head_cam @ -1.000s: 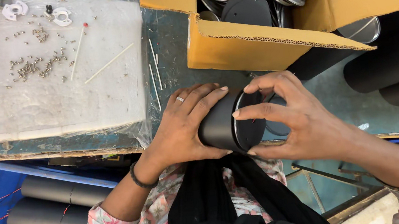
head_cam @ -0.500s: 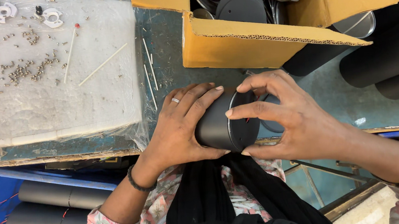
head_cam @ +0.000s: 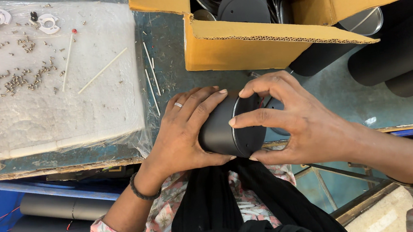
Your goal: The person assembles cylindrical electronic components by inserting red and black wires into a black cylinder, securing a circular cap, and using a clear plastic tool to press the cap into place. Completed units are placed into a blue bin. The process is repeated for multiple units.
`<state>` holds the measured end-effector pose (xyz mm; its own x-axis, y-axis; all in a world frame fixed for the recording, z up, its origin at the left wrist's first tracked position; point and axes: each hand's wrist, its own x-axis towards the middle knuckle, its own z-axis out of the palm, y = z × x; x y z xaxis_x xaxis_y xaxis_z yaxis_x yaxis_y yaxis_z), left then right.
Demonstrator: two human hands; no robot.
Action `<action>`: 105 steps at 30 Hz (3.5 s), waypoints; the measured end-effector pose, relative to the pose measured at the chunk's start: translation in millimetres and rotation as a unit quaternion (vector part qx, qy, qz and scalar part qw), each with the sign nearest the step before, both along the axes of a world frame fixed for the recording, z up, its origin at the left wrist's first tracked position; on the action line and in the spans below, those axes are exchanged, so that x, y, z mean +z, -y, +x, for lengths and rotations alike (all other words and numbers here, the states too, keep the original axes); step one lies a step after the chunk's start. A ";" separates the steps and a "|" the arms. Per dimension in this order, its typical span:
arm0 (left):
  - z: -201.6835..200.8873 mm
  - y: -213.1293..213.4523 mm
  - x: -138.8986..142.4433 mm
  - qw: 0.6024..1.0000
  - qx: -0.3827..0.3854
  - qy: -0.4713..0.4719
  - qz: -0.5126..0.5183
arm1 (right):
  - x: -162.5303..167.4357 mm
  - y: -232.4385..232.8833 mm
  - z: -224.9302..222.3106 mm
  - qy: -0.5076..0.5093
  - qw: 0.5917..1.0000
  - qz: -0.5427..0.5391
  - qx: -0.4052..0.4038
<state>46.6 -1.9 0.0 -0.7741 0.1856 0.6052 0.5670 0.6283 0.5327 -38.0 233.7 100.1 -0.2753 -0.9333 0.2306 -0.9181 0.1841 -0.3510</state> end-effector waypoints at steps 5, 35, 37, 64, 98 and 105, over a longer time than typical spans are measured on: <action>-0.2 0.0 1.0 1.000 0.004 0.004 0.000 | 1.5 -0.2 0.4 0.000 1.000 -0.002 -0.005; 0.7 0.3 -2.0 1.000 0.006 -0.003 0.010 | 0.7 2.1 -0.6 -0.005 1.000 -0.002 -0.020; 0.8 0.0 -2.0 1.000 0.008 -0.004 0.011 | 0.4 2.2 -0.4 0.005 1.000 -0.001 -0.028; 28.3 11.5 4.4 0.998 -0.003 0.058 -0.029 | -0.1 0.3 10.4 0.030 0.999 0.011 -0.001; 37.3 -33.4 -18.9 0.986 0.128 -0.092 0.044 | -8.1 -20.8 -39.6 0.089 0.989 0.047 -0.108; 11.3 -10.8 -16.7 0.996 0.042 0.017 -0.071 | -52.0 -46.1 -58.5 -0.019 0.999 0.030 0.012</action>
<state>57.9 8.9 -16.8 -0.8103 0.2015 0.5502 0.4922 0.7437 0.4524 -96.5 279.8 48.2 -0.2455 -0.9518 0.1841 -0.9348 0.1821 -0.3051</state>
